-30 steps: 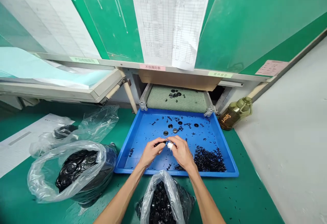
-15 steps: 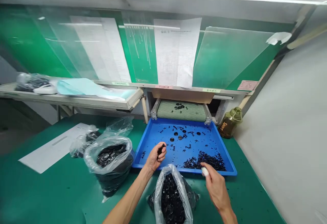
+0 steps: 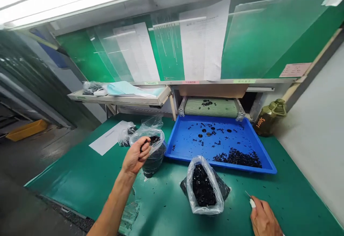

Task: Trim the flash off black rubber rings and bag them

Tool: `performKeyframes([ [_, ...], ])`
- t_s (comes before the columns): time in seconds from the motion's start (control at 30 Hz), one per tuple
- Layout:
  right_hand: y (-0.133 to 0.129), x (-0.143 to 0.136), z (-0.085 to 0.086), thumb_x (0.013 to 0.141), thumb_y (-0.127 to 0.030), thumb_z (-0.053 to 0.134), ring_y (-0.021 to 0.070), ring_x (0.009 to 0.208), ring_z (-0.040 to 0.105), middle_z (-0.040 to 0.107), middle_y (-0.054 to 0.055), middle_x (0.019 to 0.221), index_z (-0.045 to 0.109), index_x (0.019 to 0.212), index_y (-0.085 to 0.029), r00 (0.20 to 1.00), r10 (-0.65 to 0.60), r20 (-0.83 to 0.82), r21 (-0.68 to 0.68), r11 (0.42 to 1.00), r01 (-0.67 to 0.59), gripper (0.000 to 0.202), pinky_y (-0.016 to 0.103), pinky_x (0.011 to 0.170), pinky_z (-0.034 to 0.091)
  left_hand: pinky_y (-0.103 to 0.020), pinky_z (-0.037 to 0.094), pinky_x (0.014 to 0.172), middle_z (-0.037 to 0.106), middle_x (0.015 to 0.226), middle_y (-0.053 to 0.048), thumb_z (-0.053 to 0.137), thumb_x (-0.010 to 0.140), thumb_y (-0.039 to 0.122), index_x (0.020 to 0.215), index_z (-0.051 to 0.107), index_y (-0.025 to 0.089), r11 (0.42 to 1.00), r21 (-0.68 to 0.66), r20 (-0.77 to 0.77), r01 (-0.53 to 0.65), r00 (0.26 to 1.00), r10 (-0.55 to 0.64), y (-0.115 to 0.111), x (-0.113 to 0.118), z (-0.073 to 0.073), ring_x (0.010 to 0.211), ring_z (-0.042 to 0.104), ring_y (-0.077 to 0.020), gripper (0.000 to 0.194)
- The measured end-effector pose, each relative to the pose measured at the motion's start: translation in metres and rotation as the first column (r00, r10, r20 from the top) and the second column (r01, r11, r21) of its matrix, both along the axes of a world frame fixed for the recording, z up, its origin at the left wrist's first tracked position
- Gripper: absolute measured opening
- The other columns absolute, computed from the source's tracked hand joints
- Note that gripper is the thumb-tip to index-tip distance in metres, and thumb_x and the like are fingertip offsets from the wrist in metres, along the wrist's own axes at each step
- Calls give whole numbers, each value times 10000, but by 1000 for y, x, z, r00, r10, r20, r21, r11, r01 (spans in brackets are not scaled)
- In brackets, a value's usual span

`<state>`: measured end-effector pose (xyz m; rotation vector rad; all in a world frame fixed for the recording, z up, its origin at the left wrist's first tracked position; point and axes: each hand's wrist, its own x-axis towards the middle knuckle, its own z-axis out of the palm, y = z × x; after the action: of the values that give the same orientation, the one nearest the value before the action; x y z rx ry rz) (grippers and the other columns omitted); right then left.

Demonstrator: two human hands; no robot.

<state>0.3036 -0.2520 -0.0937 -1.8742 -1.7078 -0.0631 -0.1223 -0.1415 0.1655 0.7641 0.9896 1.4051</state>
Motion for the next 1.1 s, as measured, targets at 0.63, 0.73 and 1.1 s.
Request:
performKeyframes([
  [0.63,6,-14,10,862,-214,377,202,802,533,587,76,901,589,1029,-199,992,-119,41,18,993,119,270,319,710,419,-366,335,981,629,1080,-51,471,746,138,833,638,223,772,35,-784,635,496,-372,-16,141,-96,1074,519,-213,207],
  [0.73,5,-15,9,887,-234,354,193,765,535,594,76,893,607,996,-207,994,-87,67,13,996,87,276,317,671,417,-362,336,997,639,1079,-51,433,799,140,911,643,246,684,53,-821,727,421,-385,-21,136,-91,1124,501,-210,260],
  [1.1,10,9,-2,887,-315,395,204,879,674,698,31,1017,644,1123,-300,992,69,109,-22,997,-67,344,197,577,544,-268,436,607,652,785,-29,420,873,298,948,634,225,921,161,-660,354,732,-167,75,133,-67,599,546,-146,239],
])
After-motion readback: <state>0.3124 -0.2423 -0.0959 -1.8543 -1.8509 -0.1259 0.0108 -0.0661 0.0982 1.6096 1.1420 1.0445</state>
